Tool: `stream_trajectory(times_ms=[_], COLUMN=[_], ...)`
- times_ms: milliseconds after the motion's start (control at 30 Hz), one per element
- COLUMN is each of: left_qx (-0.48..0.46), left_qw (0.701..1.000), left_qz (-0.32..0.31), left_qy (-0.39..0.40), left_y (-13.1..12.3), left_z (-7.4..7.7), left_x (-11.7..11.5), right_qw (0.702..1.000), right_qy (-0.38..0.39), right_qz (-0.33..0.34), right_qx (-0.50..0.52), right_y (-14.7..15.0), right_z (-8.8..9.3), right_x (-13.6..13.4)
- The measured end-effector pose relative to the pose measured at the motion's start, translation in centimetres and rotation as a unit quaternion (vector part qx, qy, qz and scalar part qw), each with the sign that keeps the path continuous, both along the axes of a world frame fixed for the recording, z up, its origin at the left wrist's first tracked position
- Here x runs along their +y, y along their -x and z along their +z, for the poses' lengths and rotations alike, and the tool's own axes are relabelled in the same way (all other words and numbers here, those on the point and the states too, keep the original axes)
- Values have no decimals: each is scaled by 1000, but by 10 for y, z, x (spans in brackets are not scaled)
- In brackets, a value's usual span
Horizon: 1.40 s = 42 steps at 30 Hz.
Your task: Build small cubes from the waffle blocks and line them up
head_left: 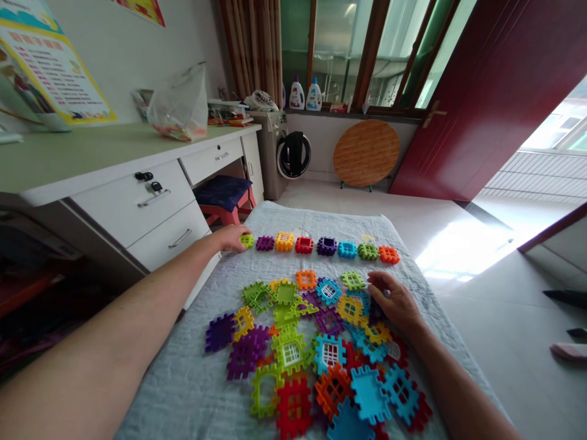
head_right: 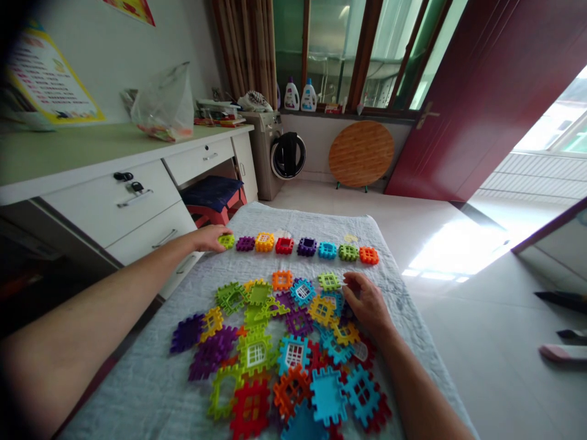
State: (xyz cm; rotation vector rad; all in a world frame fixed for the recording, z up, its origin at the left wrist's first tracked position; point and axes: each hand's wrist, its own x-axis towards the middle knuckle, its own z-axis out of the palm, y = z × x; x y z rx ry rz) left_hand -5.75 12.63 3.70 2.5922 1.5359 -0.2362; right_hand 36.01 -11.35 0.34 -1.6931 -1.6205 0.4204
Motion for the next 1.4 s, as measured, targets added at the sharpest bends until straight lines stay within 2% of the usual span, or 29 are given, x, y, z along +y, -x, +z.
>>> stream_trajectory(times_ms=[267, 467, 733, 900, 1033, 1133, 1267, 1333, 1400], left_qx=[-8, -11, 9, 28, -12, -90, -171, -186, -198], left_qw=[999, 998, 997, 999, 998, 990, 979, 975, 972], left_qz=[0, -16, -6, -1, 15, 0, -60, -91, -113], left_qy=[47, 53, 73, 30, -55, -113, -96, -76, -65], left_y=[1, -3, -7, -8, -9, -18, -49, -68, -85], left_z=[-8, -4, -4, 7, 25, 40, 53, 53, 47], left_x=[14, 12, 16, 2, -27, -68, -143, -177, -202], right_qw=[1000, 1000, 1000, 1000, 1000, 1000, 1000, 1000, 1000], right_qy=[3, -1, 5, 5, -1, -4, -3, -3, -8], right_qz=[4, 10, 11, 7, 10, 10, 7, 6, 5], right_qx=[-9, -6, -2, 6, 0, -6, -12, -14, -20], right_y=[1, -1, -1, 0, 0, 1, 1, 1, 1], right_z=[2, 1, 0, 1, 2, 2, 2, 1, 2], right_x=[0, 0, 0, -1, -1, -1, 0, 0, -1])
